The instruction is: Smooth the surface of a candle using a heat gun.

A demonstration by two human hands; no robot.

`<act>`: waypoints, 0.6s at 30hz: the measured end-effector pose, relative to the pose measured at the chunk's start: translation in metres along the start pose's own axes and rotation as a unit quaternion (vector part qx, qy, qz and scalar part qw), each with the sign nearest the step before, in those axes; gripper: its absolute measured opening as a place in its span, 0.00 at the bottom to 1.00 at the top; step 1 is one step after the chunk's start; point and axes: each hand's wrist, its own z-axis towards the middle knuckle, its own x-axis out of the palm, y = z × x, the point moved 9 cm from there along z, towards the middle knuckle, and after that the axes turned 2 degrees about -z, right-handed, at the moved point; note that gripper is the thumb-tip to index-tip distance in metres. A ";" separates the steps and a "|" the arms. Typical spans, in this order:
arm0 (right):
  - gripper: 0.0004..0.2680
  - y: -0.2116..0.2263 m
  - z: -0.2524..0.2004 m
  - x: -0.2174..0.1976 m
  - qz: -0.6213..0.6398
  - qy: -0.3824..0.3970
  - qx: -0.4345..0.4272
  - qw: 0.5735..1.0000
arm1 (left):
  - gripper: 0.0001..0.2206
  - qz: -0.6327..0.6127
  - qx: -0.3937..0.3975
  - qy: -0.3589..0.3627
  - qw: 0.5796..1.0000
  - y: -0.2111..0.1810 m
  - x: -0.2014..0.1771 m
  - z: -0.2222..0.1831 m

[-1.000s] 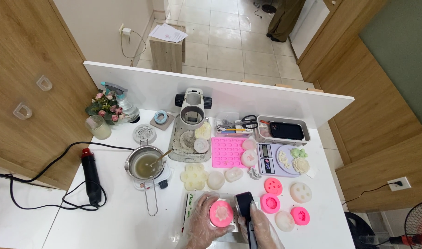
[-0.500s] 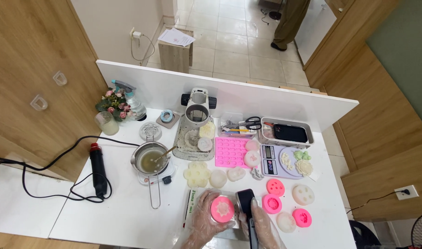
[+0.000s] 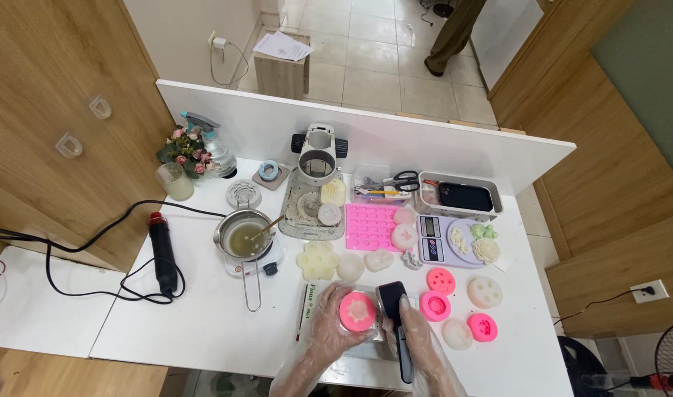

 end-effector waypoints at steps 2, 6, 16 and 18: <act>0.26 -0.005 0.006 -0.004 -0.015 0.011 -0.007 1.000 | 0.49 0.009 0.006 0.001 1.000 0.004 0.003 0.000; 0.24 0.011 -0.008 0.007 -0.004 0.004 0.013 1.000 | 0.48 -0.002 0.008 -0.012 1.000 0.001 0.000 0.000; 0.26 -0.010 0.011 -0.003 0.005 0.016 0.009 1.000 | 0.47 -0.009 0.010 -0.003 1.000 -0.007 -0.007 0.001; 0.26 -0.005 0.007 -0.003 -0.003 0.002 0.008 1.000 | 0.48 -0.012 0.008 -0.008 1.000 -0.006 -0.005 0.000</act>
